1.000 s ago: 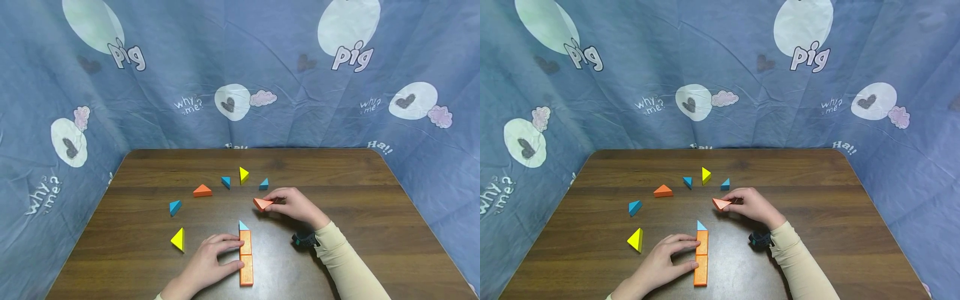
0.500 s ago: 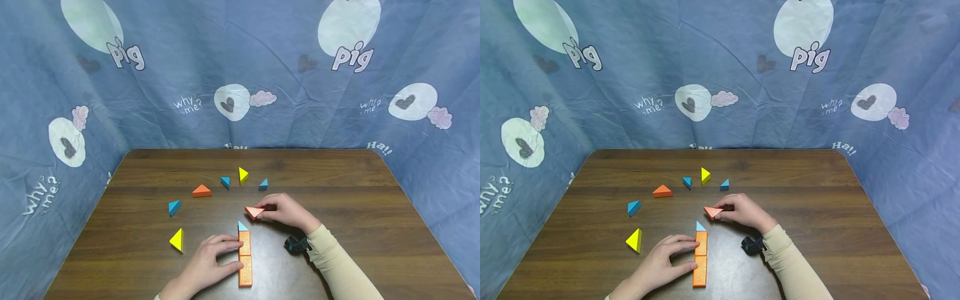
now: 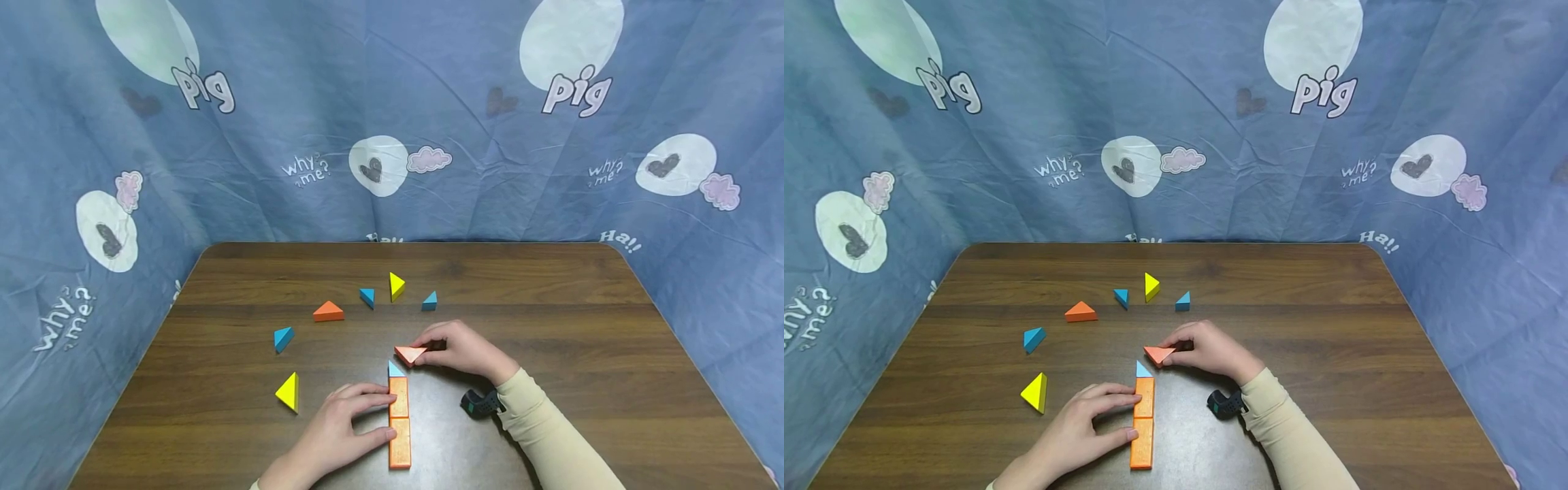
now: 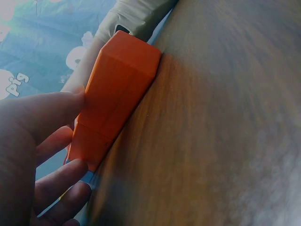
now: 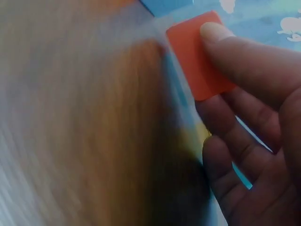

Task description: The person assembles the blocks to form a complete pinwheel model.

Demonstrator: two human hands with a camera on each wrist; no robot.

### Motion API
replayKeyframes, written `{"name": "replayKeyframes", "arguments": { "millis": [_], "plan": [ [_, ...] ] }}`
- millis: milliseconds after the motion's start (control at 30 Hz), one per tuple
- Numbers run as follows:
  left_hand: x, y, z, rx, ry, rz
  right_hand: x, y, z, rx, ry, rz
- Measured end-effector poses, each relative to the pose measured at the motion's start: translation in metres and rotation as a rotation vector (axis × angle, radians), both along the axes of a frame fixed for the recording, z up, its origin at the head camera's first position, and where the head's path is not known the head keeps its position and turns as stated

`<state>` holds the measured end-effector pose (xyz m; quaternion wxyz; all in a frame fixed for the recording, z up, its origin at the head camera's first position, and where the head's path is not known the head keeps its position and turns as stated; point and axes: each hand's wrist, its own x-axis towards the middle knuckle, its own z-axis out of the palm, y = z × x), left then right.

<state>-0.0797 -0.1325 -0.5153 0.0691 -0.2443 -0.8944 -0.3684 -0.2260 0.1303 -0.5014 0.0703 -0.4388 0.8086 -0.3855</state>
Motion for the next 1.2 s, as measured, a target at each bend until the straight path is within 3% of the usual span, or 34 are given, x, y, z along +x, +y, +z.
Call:
{"name": "replayKeyframes", "arguments": {
  "millis": [300,633,1200],
  "plan": [
    [-0.0002,0.0003,-0.0004,0.007,0.014,-0.007,0.0034,-0.0035,-0.0005,0.038,-0.017,0.030],
    [0.0007,0.0002,0.0009,-0.015,-0.046,0.001,0.0052,-0.0048,-0.0012,0.047,-0.039,0.044],
    [0.0006,0.0010,0.0020,-0.006,-0.017,0.004,0.0056,-0.0051,0.0005,0.052,-0.043,0.083]
  ]
}}
